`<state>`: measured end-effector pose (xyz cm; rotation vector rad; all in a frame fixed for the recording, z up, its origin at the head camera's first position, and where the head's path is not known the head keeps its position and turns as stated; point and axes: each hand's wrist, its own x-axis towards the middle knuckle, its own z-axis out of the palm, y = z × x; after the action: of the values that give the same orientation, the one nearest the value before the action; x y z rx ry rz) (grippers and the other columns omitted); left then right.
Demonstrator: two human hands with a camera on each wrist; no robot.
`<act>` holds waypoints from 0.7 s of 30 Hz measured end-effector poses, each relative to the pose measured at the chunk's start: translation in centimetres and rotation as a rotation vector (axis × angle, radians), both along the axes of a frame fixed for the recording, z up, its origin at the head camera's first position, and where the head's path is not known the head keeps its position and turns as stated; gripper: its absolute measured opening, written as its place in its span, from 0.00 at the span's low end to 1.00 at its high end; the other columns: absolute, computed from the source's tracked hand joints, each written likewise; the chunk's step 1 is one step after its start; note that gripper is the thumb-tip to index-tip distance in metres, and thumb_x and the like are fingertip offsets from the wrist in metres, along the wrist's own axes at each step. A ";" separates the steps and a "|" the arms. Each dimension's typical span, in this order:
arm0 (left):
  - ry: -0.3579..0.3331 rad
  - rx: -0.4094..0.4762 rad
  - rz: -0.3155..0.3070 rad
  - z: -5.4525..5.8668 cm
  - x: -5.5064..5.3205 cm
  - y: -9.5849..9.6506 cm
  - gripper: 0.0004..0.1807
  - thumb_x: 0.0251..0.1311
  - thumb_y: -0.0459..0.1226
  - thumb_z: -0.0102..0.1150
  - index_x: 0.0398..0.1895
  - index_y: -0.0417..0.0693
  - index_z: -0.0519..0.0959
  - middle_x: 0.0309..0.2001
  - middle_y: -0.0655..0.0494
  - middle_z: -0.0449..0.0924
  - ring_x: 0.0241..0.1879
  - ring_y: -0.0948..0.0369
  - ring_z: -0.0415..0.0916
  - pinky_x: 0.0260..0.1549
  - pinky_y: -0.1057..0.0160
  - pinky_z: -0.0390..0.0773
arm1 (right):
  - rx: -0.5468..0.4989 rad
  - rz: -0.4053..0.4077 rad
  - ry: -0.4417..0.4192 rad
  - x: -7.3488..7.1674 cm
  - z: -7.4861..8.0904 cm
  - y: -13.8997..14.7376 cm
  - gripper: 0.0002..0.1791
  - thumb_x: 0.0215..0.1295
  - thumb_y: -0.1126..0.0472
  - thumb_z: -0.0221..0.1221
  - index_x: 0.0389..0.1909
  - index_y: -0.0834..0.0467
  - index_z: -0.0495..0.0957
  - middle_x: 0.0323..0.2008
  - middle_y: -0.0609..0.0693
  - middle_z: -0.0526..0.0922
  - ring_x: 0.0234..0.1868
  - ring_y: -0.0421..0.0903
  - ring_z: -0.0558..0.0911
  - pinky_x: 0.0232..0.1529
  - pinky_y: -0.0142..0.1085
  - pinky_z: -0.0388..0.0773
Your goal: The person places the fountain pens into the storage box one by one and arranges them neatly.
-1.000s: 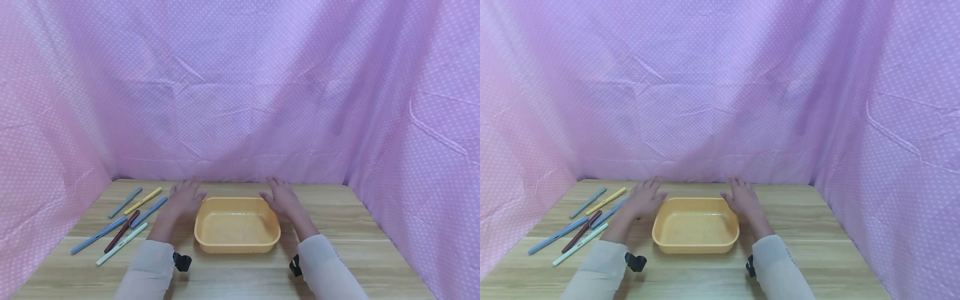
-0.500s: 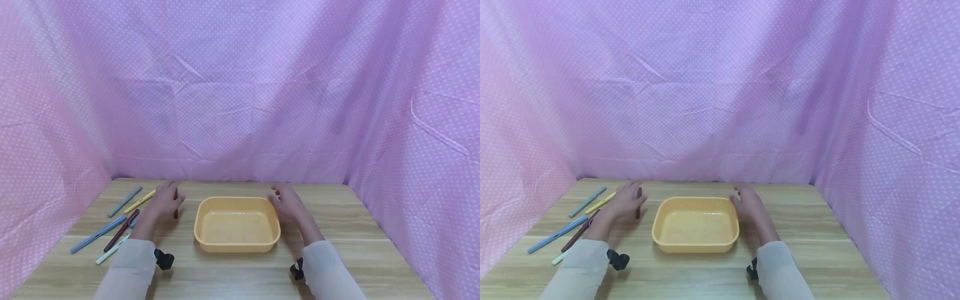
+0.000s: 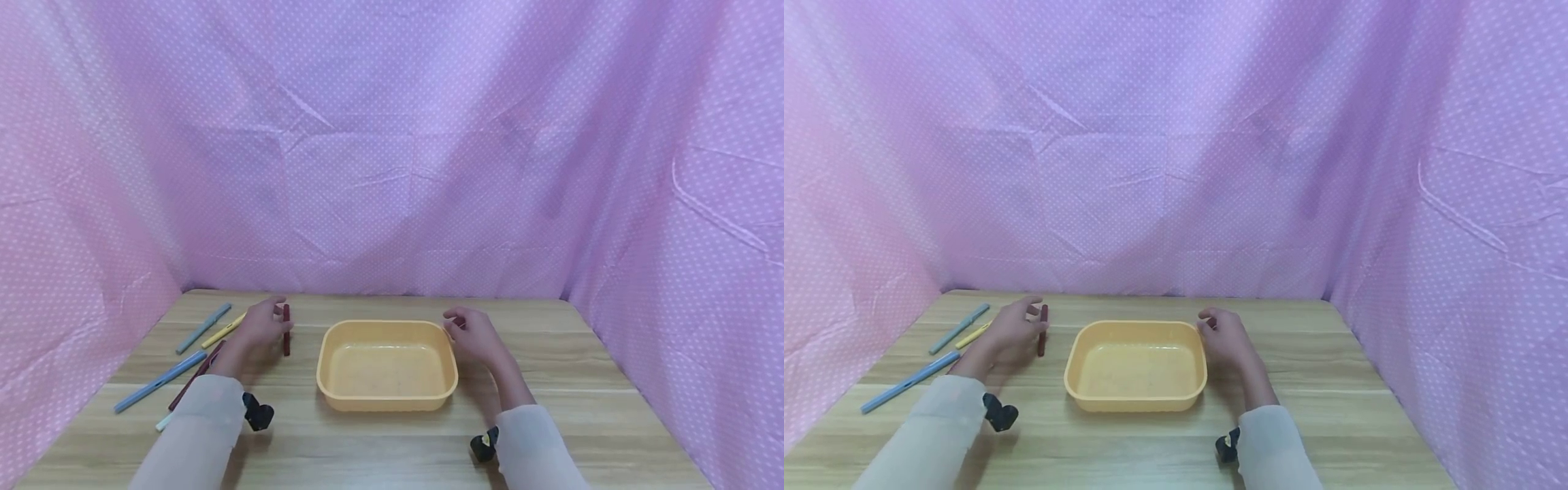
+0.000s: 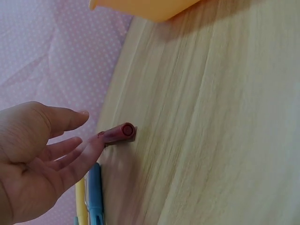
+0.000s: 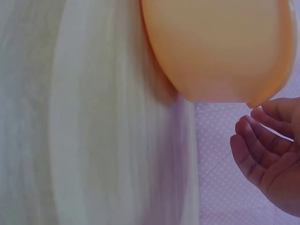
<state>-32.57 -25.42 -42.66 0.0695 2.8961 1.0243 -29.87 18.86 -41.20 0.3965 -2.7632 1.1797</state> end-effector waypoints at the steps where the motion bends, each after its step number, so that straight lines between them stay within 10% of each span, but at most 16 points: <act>1: -0.009 0.012 0.004 -0.1 -0.1 -0.2 0.37 0.70 0.37 0.59 0.77 0.33 0.56 0.64 0.28 0.70 0.63 0.36 0.71 0.63 0.37 0.73 | -0.017 0.001 -0.011 0.1 0.0 0.0 0.14 0.73 0.64 0.58 0.54 0.67 0.81 0.38 0.54 0.86 0.40 0.52 0.85 0.42 0.43 0.86; 10: -0.060 0.185 0.020 -0.1 -0.1 -0.4 0.35 0.64 0.27 0.61 0.73 0.26 0.59 0.53 0.30 0.74 0.45 0.48 0.79 0.41 0.58 0.86 | -0.180 0.003 -0.084 0.5 -0.8 0.4 0.13 0.72 0.69 0.59 0.53 0.70 0.81 0.33 0.54 0.85 0.33 0.45 0.83 0.35 0.33 0.85; 21: -0.121 0.243 0.029 -0.6 -0.5 -0.4 0.37 0.61 0.23 0.62 0.72 0.23 0.58 0.55 0.25 0.73 0.42 0.50 0.82 0.36 0.58 0.89 | -0.418 0.008 -0.203 0.6 -2.2 0.6 0.12 0.72 0.71 0.58 0.51 0.71 0.82 0.43 0.60 0.87 0.40 0.50 0.86 0.45 0.40 0.87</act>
<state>-33.07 -25.80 -43.21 -0.0210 2.6603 1.3311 -29.28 19.47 -43.43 0.2541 -2.5661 1.8360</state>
